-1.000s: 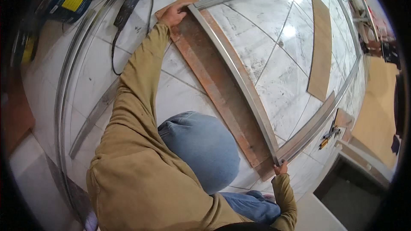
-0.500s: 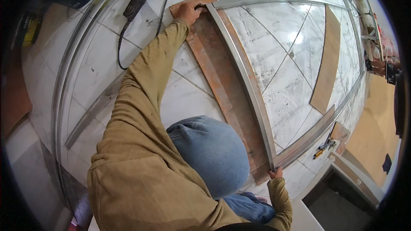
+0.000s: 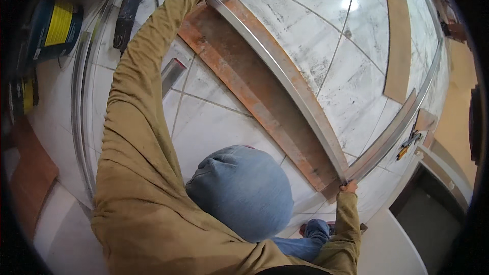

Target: The person positions and aligns metal tracks and wooden boards on the floor to assemble a frame.

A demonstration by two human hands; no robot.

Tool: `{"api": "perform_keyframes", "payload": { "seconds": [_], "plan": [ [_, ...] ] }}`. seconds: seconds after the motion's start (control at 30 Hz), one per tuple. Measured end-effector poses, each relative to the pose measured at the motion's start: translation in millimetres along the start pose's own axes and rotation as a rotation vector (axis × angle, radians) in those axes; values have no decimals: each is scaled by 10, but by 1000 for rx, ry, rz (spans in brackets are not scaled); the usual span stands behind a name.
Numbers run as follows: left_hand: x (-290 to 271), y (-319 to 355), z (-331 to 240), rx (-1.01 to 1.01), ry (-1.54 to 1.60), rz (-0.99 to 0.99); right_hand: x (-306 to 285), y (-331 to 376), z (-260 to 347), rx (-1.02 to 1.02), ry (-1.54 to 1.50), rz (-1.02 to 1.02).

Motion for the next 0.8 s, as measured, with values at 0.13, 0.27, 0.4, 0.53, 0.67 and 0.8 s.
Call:
{"api": "perform_keyframes", "payload": {
  "seconds": [0.13,0.27,0.4,0.53,0.67,0.8],
  "plan": [
    [525,-3,274,145,-609,35,77,18,61,152,103,19],
    [409,142,42,183,-760,3,132,-99,169,108,126,66],
    [606,3,187,409,-743,122,318,-14,-185,198,151,-10],
    [460,-337,606,373,-835,391,246,-185,-14,153,199,6],
    [232,-513,373,61,-892,802,355,-142,-76,190,213,75],
    [53,-162,452,24,-807,590,190,-264,-6,178,195,137]
  ]
}}
Point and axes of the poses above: each hand's wrist, its own y-axis away from the middle knuckle, its own x-axis out of the palm, z = x × y, the point moved 5 cm from there along -y, towards the middle knuckle, and after that the axes turned 6 degrees about -z, right-handed, at the moved point
